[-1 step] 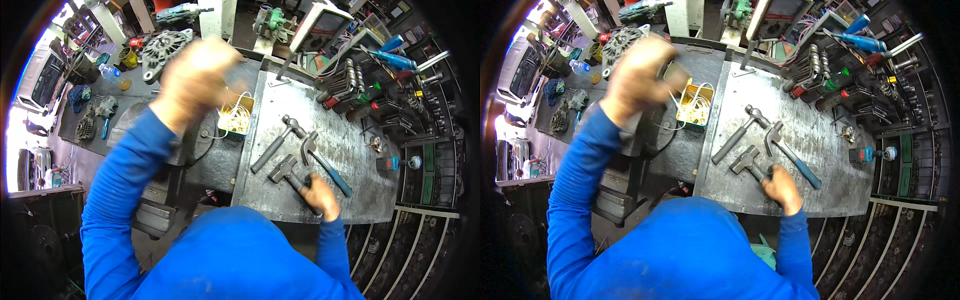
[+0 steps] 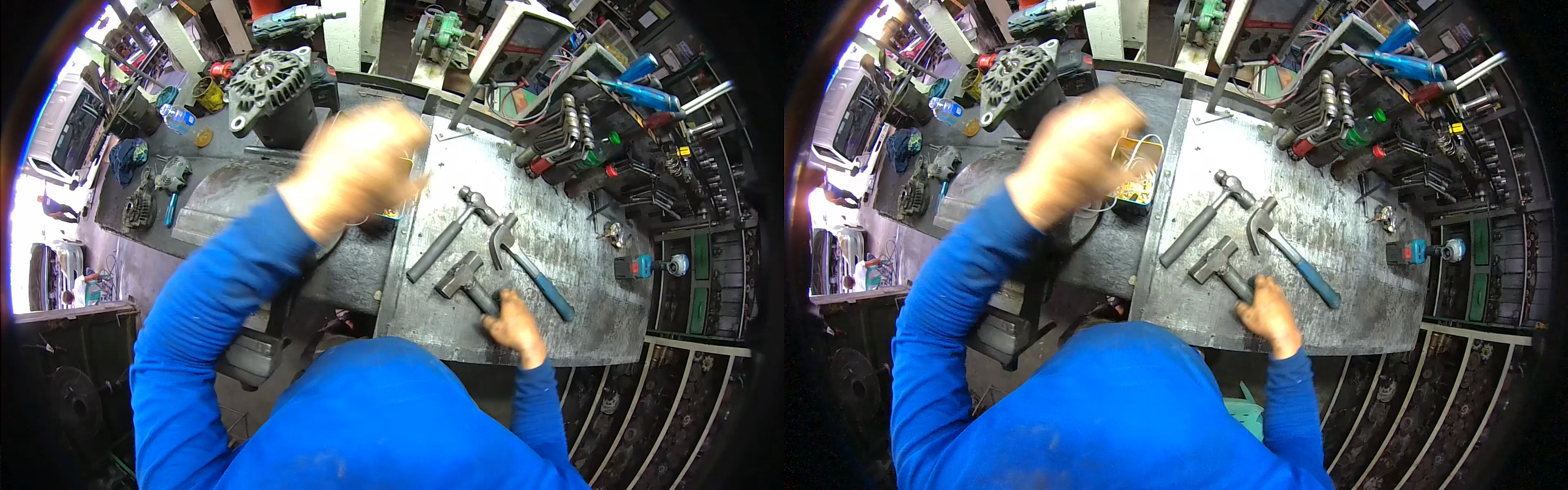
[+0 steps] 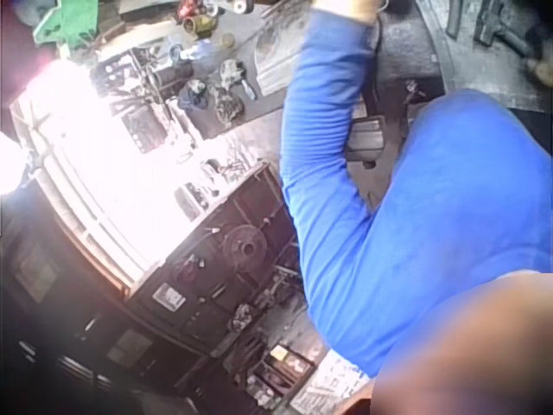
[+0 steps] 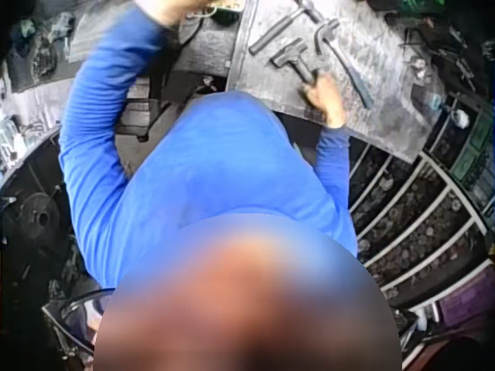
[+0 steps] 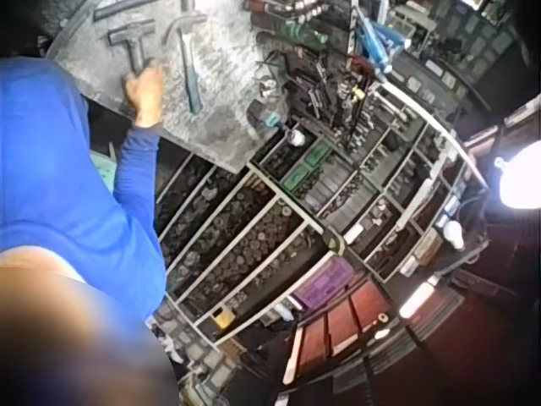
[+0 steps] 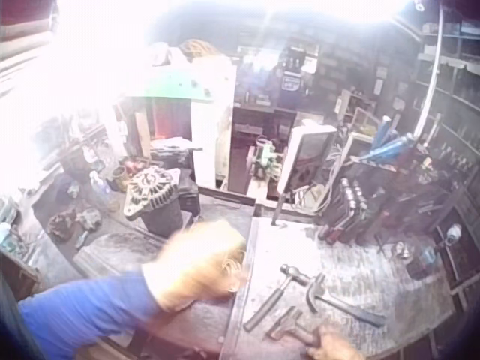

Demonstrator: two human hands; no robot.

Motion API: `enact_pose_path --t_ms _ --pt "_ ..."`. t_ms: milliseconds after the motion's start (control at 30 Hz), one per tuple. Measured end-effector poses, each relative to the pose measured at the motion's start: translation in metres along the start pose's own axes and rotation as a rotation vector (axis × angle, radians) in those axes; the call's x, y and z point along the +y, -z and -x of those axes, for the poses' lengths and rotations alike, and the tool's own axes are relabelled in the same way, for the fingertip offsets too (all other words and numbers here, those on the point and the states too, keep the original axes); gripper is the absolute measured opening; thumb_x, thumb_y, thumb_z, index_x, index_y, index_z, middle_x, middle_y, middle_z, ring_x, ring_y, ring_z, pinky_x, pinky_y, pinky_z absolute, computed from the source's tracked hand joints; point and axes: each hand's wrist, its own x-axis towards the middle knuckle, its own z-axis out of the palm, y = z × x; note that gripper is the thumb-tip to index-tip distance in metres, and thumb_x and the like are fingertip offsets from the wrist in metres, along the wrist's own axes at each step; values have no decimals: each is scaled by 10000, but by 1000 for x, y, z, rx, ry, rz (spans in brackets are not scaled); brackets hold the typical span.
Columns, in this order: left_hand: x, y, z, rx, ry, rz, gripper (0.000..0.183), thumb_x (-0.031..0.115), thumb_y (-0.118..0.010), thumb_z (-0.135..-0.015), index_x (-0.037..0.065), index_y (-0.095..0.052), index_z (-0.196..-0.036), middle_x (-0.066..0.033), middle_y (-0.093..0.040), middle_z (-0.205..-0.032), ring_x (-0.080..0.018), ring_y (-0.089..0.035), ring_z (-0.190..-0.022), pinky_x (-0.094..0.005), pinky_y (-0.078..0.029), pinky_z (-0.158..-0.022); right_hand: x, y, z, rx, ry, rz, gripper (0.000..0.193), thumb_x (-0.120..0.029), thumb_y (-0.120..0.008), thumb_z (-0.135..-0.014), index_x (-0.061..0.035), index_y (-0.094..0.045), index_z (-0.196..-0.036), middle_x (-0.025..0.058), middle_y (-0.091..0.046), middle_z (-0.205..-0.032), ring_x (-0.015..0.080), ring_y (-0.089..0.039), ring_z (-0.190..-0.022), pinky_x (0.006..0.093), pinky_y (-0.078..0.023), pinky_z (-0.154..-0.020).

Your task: The person uses a hammer and a metal pipe to repeatedly strike the housing of an alternator, attempting to dislodge a component. They rotate the alternator and reposition the pipe multiple times while striking it. The person then places the alternator on the floor and uses a metal cylinder as an anvil to continue hammering the component.

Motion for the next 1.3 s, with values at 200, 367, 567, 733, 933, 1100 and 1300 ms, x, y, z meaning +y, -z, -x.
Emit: enact_pose_path --t_ms 200,367,567,733,933,1100,1300 --pt "73 -184 -20 -952 249 113 425 375 -667 -905 -17 -779 -1024 -232 -770 -1060 -376 -747 -1030 -477 -589 -910 10 -60 -12 375 101 -98 538 -241 -789 -748 53 -628 -1168 282 -663 -1219 446 -640 -1145 524 -534 -973" --pt "72 -262 -7 -654 565 211 528 389 -687 -907 -27 -704 -1231 -254 -719 -1249 -383 -692 -1191 -457 -549 -1028 26 -45 -32 198 195 -36 442 -268 -755 -724 55 -677 -1016 298 -718 -1003 466 -706 -957 526 -572 -848" --pt "53 -201 -25 -814 700 484 566 333 -651 -901 -108 -668 -1256 -338 -669 -1293 -428 -665 -1223 -452 -520 -1054 29 -53 -21 -339 -28 -611 549 -172 -764 -813 116 -601 -1250 251 -727 -1036 359 -727 -966 438 -578 -844" --pt "51 -57 -12 -473 463 278 466 428 -606 -985 -23 -670 -1085 -300 -712 -1058 -457 -699 -1026 -527 -550 -930 33 -47 -25 -645 -266 -1095 312 -188 -801 -906 24 -636 -1065 114 -706 -839 215 -699 -677 354 -559 -607" --pt "-25 133 26 25 359 -12 338 320 -660 -1005 6 -659 -1129 -259 -704 -901 -436 -710 -864 -494 -560 -781 18 -42 -18 -650 -261 -1242 262 -64 -781 -903 12 -619 -1094 100 -688 -827 200 -659 -600 343 -567 -538" --pt "-110 186 31 109 452 -303 317 272 -661 -1001 8 -655 -1176 -257 -711 -921 -431 -714 -893 -489 -550 -798 -30 -9 -22 -325 -200 -970 283 -29 -765 -903 12 -603 -1132 95 -690 -869 162 -611 -554 323 -521 -482" --pt "-154 168 19 -69 465 -274 348 321 -645 -997 16 -694 -1158 -265 -731 -953 -438 -722 -934 -516 -571 -836 -125 144 -43 102 273 -821 508 -292 -853 -868 46 -619 -1165 26 -644 -833 133 -583 -720 313 -518 -641"
